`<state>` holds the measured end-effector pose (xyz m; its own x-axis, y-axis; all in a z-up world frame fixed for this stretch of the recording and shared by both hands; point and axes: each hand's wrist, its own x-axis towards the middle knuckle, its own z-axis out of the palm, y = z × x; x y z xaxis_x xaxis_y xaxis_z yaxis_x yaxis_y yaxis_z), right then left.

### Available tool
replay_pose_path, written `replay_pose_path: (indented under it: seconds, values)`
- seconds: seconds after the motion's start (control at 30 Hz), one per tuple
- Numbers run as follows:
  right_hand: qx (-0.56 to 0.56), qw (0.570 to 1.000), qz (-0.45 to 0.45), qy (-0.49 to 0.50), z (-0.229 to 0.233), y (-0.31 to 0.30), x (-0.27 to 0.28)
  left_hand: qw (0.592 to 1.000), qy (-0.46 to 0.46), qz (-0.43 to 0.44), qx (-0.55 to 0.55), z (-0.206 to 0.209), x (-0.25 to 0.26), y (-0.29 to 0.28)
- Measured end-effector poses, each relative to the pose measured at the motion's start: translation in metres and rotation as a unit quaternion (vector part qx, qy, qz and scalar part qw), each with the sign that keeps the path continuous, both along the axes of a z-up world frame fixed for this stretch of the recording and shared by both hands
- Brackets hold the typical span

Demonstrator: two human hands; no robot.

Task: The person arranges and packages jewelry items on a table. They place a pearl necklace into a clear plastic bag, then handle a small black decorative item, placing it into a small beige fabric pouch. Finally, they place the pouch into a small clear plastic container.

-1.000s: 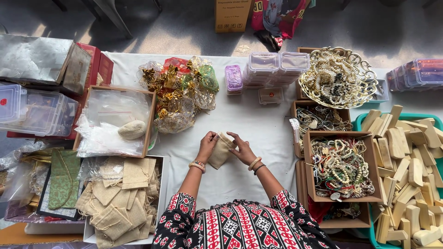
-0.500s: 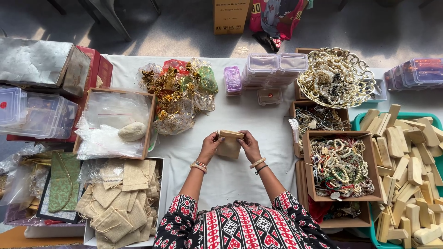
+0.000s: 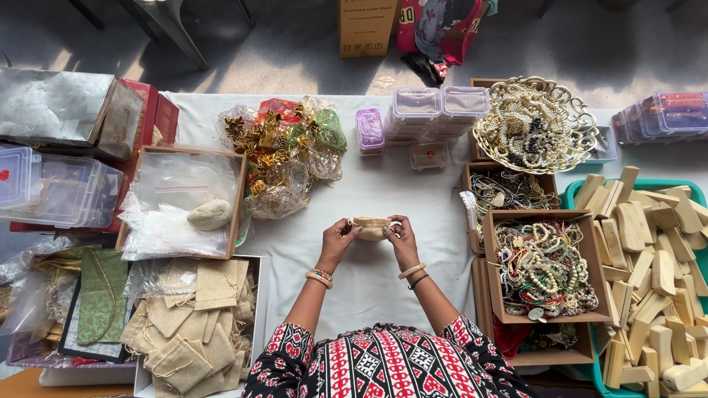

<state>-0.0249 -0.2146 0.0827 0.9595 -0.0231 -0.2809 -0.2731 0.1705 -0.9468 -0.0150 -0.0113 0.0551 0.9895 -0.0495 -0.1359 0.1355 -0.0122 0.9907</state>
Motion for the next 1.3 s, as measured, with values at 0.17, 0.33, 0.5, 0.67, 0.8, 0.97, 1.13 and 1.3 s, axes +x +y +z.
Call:
replay_pose_path:
  seconds: [0.17, 0.33, 0.5, 0.67, 0.8, 0.97, 1.13, 1.3]
  values:
    - [-0.022, 0.997, -0.041, 0.054, -0.014, 0.003, -0.015, 0.997, 0.039, 0.052, 0.043, 0.028, -0.007, -0.008]
    - [-0.08, 0.994, 0.013, 0.071, -0.007, 0.002, -0.013, 0.994, 0.053, 0.05, 0.087, 0.015, -0.009, -0.004]
    - [-0.22, 0.962, 0.155, -0.048, 0.038, 0.0, -0.005, 0.992, 0.012, -0.01, 0.127, 0.004, -0.004, 0.004]
    - [-0.365, 0.915, 0.158, -0.063, 0.017, -0.006, 0.004, 0.932, -0.189, -0.058, 0.305, 0.093, -0.008, -0.002]
    - [-0.436, 0.876, 0.16, -0.13, 0.013, -0.01, 0.01, 0.891, -0.272, -0.094, 0.352, 0.059, 0.0, -0.006]
    - [-0.391, 0.887, 0.151, -0.193, 0.031, -0.009, 0.014, 0.914, -0.226, -0.128, 0.311, 0.045, 0.013, -0.004]
    - [-0.283, 0.928, 0.206, -0.129, 0.029, -0.014, 0.015, 0.922, -0.21, -0.16, 0.284, 0.026, 0.011, -0.006]
    - [-0.103, 0.981, 0.162, 0.033, -0.031, -0.026, 0.015, 0.997, 0.007, -0.061, 0.038, 0.013, -0.003, -0.02]
